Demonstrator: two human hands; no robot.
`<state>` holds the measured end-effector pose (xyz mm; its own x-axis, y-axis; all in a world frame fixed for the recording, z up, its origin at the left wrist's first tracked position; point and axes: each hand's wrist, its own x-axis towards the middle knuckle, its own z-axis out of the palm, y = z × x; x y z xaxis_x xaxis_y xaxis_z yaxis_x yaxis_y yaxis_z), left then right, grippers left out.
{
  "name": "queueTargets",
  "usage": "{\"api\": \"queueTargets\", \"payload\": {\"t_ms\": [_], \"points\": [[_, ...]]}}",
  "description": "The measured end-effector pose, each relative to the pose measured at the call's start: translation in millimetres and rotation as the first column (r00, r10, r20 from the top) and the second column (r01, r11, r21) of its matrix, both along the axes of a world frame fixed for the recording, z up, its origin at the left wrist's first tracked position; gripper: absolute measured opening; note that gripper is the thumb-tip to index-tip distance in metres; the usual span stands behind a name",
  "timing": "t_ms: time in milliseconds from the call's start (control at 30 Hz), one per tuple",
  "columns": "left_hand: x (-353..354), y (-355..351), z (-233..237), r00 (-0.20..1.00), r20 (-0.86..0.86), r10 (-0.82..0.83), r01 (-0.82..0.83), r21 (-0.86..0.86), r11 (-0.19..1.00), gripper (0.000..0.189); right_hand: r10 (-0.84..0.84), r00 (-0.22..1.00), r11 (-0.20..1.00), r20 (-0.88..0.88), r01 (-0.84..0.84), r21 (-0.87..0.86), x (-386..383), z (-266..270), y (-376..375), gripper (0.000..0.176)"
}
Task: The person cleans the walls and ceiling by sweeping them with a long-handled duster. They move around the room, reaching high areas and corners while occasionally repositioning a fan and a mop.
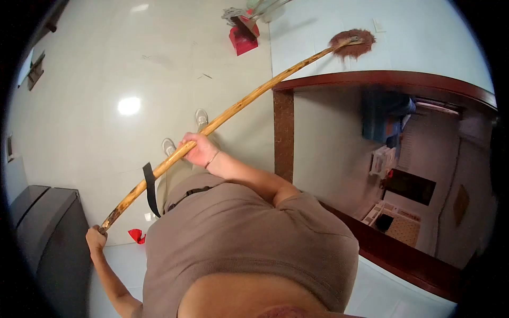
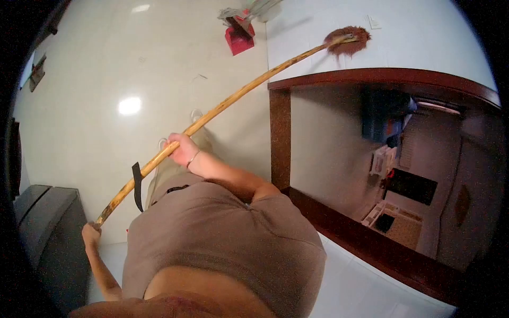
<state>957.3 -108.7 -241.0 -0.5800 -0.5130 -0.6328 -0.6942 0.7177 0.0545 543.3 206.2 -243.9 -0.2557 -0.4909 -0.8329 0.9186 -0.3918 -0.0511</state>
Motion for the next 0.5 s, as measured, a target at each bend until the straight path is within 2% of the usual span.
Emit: {"api": "queueTargets", "payload": {"t_ms": [67, 200, 233, 267, 333, 400, 433, 467, 500], "points": [[5.7, 3.2, 0.3, 1.0, -0.004, -0.003, 0.003, -0.009, 1.0, 0.019, 0.005, 0.999, 0.995, 0.044, -0.01, 0.104, 4.7, 12.8, -8.7, 0.01], [11.4, 0.3, -22.6, 0.998, -0.047, -0.034, 0.033, -0.026, 0.999, 0.022, 0.003, 0.998, 0.989, 0.061, -0.012, 0.146, 7.8, 9.9, -4.4, 0.008], [3.2, 0.7, -12.6, 0.993, -0.102, -0.052, 0.053, 0.005, 0.999, 0.023, 0.013, 0.998, 0.988, 0.069, -0.023, 0.151, 6.7, 16.0, -2.4, 0.008], [-1.5, -2.8, -12.4, 0.996, -0.086, 0.019, -0.017, 0.03, 0.999, 0.02, 0.031, 0.998, 0.991, 0.052, -0.037, 0.125, 8.7, 20.9, 7.1, 0.007], [-15.4, -14.3, -7.3, 0.995, -0.097, 0.022, -0.02, 0.023, 1.0, 0.019, 0.036, 0.999, 0.995, 0.026, -0.039, 0.094, 6.0, 34.7, 7.6, 0.007], [-13.1, -11.6, -13.5, 0.992, -0.127, -0.007, 0.01, 0.019, 1.0, 0.018, 0.115, 0.988, 0.992, -0.1, -0.119, -0.037, 6.4, 41.7, 11.4, 0.006], [-11.8, -12.2, -16.8, 0.989, -0.145, -0.037, 0.041, 0.024, 0.999, 0.019, 0.119, 0.989, 0.992, -0.093, -0.123, -0.033, 8.6, 37.5, 13.6, 0.006], [-10.4, -9.8, -16.0, 0.997, -0.076, 0.031, -0.03, 0.013, 0.999, 0.019, 0.147, 0.983, 0.988, -0.11, -0.15, -0.022, 9.3, 32.3, 16.4, 0.006], [-14.1, -9.2, -7.9, 0.997, -0.067, 0.032, -0.032, 0.013, 0.999, 0.019, 0.173, 0.977, 0.984, -0.127, -0.176, -0.012, 6.2, 32.3, 15.9, 0.006]]}}
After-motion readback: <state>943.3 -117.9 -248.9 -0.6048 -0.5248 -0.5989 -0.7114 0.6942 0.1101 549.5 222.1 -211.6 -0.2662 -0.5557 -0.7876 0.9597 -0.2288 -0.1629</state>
